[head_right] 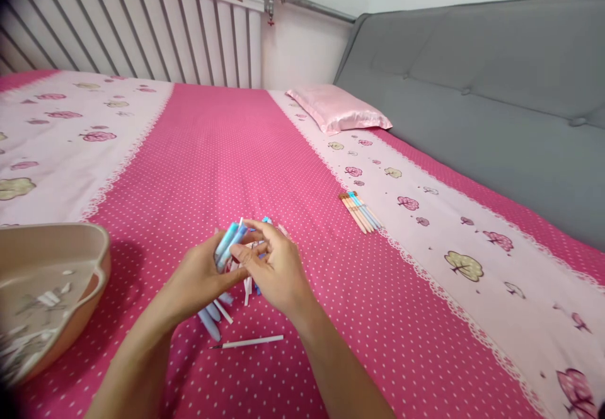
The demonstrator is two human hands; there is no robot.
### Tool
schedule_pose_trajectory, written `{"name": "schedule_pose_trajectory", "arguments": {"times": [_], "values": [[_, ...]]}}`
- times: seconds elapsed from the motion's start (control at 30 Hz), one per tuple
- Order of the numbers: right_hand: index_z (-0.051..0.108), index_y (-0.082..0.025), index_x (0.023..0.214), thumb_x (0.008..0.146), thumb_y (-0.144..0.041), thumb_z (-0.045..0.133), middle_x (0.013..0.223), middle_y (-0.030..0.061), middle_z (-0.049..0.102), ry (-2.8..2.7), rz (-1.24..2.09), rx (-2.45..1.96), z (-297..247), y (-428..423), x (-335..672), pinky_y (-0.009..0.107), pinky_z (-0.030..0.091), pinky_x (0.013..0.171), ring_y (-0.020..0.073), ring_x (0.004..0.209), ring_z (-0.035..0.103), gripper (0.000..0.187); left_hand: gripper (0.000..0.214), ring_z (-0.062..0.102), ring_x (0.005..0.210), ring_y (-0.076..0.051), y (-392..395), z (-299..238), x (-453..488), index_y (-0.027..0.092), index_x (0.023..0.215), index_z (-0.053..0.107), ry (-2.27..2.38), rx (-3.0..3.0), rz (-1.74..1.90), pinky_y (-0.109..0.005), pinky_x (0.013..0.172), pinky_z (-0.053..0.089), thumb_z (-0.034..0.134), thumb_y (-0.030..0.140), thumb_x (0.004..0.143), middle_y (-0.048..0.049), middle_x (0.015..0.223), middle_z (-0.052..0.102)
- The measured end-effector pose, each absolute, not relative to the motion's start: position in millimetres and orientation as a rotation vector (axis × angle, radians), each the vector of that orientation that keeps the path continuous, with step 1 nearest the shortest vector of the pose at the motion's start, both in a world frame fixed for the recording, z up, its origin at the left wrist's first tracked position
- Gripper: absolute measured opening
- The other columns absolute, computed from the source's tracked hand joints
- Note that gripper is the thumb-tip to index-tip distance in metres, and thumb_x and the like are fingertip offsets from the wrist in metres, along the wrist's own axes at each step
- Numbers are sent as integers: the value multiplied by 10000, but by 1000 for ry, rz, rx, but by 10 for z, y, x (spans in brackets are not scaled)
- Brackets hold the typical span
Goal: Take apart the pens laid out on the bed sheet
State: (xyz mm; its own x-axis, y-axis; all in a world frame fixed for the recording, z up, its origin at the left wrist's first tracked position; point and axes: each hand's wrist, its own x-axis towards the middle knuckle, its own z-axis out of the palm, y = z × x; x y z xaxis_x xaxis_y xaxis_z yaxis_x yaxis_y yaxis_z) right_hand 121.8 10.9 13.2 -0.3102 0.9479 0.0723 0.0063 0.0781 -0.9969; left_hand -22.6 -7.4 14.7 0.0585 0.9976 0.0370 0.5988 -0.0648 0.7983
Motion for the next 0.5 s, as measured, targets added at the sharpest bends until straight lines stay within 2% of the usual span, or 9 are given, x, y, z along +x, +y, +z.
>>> {"name": "schedule_pose_trajectory", "arguments": {"times": [0.1,0.17,0.27,0.37,0.5], "values": [[621,-166,941,706,-312,705,775,13,639,-1310,1532,-938,122,117,1215,200,482,584,92,640,597,290,390,545,671,-167,-88,148,-192,182,1039,557,1392,1773,776,-256,588,388,662,309,686,-7,788,627],[631,-147,838,658,-286,742,669,-11,617,-1238,1593,-947,132,129,1242,183,467,550,76,576,574,253,352,523,663,-151,-92,158,-185,181,1006,568,1289,1711,791,-245,588,387,666,301,689,1,783,613],[645,-143,875,627,-283,762,656,-12,624,-1173,1641,-980,156,149,1290,183,461,527,75,556,569,308,249,470,610,-122,-97,189,-186,162,888,586,1205,1558,847,-224,551,369,660,318,708,14,714,557],[656,-144,899,605,-278,779,678,-5,644,-1133,1623,-1013,182,174,1330,181,474,547,73,569,583,345,233,442,571,-107,-92,195,-190,162,832,612,1088,1444,881,-206,504,348,623,382,754,10,672,531],[658,-137,796,612,-289,781,661,-13,637,-1041,1543,-1026,220,225,1433,144,473,522,48,543,567,269,366,358,435,-59,-53,147,-231,147,655,594,1027,1101,1032,-165,395,286,593,496,766,25,525,474]]}}
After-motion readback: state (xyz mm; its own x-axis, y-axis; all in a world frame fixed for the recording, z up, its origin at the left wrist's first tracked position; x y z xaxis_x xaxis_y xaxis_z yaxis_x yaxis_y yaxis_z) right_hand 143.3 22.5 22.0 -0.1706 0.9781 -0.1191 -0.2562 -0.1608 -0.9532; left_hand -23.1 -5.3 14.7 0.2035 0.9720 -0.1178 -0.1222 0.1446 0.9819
